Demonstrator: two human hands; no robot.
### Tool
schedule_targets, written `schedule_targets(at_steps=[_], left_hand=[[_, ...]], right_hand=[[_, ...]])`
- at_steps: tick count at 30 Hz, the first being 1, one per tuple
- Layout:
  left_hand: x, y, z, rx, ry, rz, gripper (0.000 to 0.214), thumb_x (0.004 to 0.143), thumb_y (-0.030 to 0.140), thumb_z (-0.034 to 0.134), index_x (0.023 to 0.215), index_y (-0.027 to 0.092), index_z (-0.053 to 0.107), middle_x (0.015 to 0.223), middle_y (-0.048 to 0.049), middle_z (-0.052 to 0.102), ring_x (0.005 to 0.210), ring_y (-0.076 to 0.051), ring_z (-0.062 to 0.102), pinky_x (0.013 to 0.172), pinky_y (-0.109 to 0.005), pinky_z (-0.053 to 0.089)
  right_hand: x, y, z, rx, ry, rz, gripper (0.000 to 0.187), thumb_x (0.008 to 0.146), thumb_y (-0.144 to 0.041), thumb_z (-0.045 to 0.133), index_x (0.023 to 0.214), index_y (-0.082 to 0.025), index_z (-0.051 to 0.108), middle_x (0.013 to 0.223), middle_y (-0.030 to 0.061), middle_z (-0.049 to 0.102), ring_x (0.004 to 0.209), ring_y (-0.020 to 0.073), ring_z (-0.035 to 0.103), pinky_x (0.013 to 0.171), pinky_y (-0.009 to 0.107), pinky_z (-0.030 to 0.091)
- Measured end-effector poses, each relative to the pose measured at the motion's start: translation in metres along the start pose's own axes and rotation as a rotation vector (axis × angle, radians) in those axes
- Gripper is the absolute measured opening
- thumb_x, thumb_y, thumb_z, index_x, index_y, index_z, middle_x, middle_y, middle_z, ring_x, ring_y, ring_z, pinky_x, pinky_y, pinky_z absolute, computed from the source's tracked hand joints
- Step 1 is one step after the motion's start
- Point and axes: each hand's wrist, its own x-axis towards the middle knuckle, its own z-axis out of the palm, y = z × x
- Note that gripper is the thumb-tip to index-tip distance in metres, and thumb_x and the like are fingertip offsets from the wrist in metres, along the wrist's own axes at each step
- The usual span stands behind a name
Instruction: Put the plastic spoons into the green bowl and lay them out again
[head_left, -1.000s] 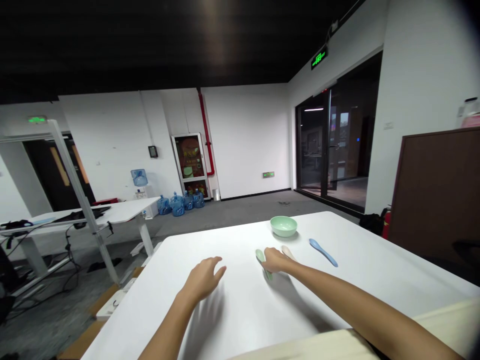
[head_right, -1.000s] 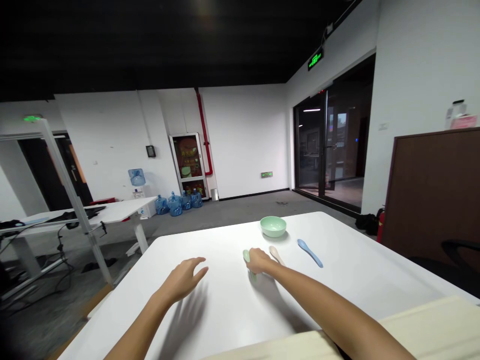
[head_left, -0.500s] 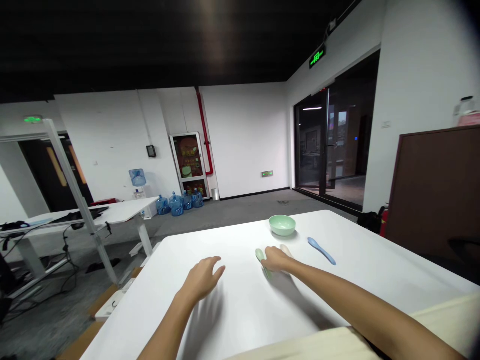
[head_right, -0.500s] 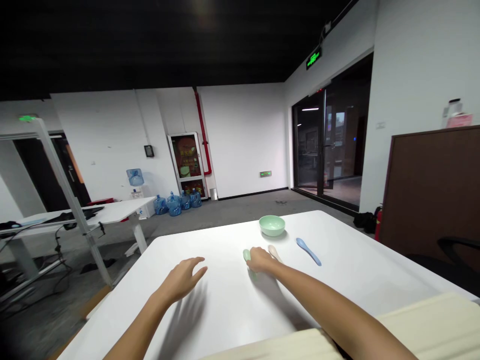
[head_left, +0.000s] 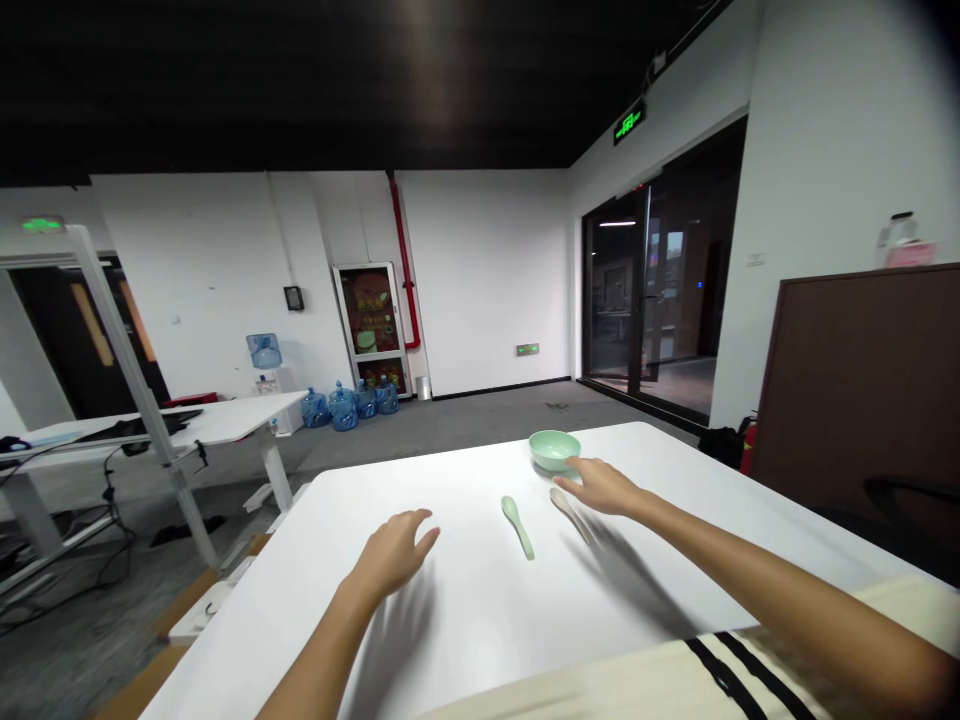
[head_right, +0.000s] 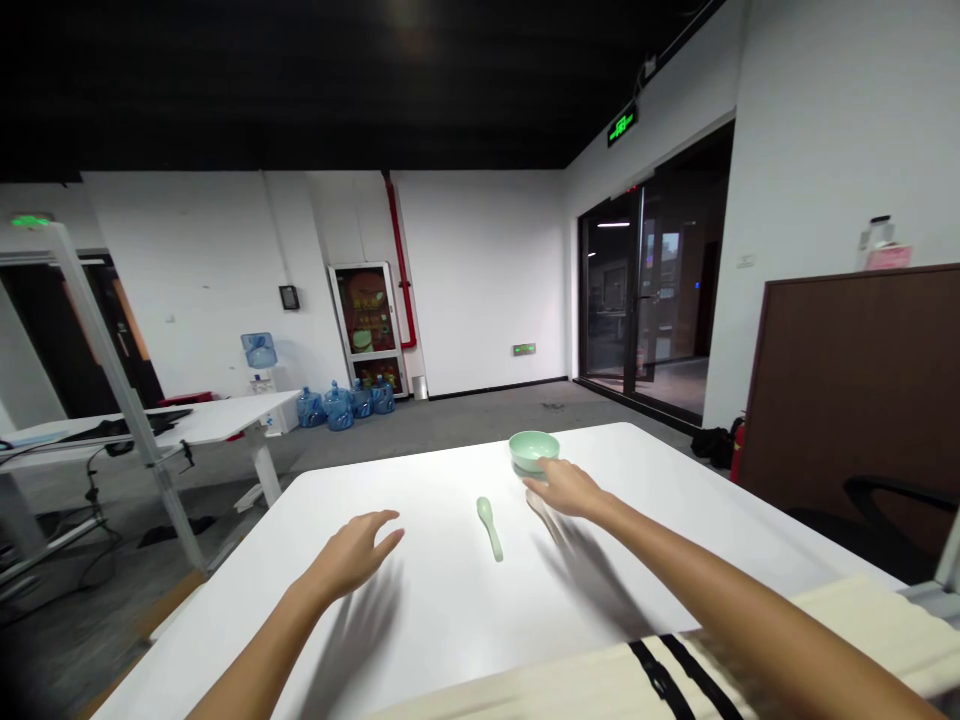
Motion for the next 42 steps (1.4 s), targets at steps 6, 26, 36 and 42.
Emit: schedule_targets(at_steps=[6,26,36,42], left_hand=[[0.000,-0.001,0.001,-0.009,0.008,-0.007,0.055,0.092,0.055,0.035,0.130,0.022,0.058,0.135,-0.0080,0.061,0.125,-0.028,0.055,0.098,-0.039,0.044],[0.002,0.000,0.004,0.003,0.009,-0.009,0.054,0.092,0.054,0.035,0.130,0.022,0.057,0.135,-0.0084,0.061,0.125,-0.028,0.054,0.101,-0.041,0.042],[0.003,-0.001,0.005,-0.008,0.015,0.001,0.057,0.091,0.056,0.035,0.130,0.022,0.058,0.135,-0.0089,0.061,0.125,-0.029,0.054,0.101,-0.041,0.043],[0.003,-0.001,0.005,-0.005,0.011,0.000,0.056,0.091,0.056,0.035,0.129,0.022,0.059,0.135,-0.0087,0.061,0.125,-0.029,0.054,0.100,-0.040,0.043]], right_hand=[[-0.024,0.034,0.002,-0.006,0.063,0.019,0.066,0.090,-0.059,0.043,0.142,-0.020,0.047,0.140,0.0128,0.054,0.128,0.0306,0.050,0.101,0.037,0.040],[-0.033,0.049,0.015,0.031,0.022,0.046,0.074,0.090,-0.062,0.039,0.147,-0.016,0.041,0.148,0.0123,0.047,0.131,0.0294,0.047,0.108,0.038,0.036],[-0.035,0.046,0.012,0.040,-0.001,0.057,0.072,0.090,-0.061,0.040,0.146,-0.016,0.041,0.147,0.0130,0.047,0.132,0.0288,0.047,0.105,0.036,0.037],[-0.031,0.048,0.015,0.023,0.001,0.056,0.072,0.090,-0.062,0.040,0.143,-0.015,0.045,0.138,0.0149,0.056,0.124,0.0284,0.054,0.097,0.034,0.041]])
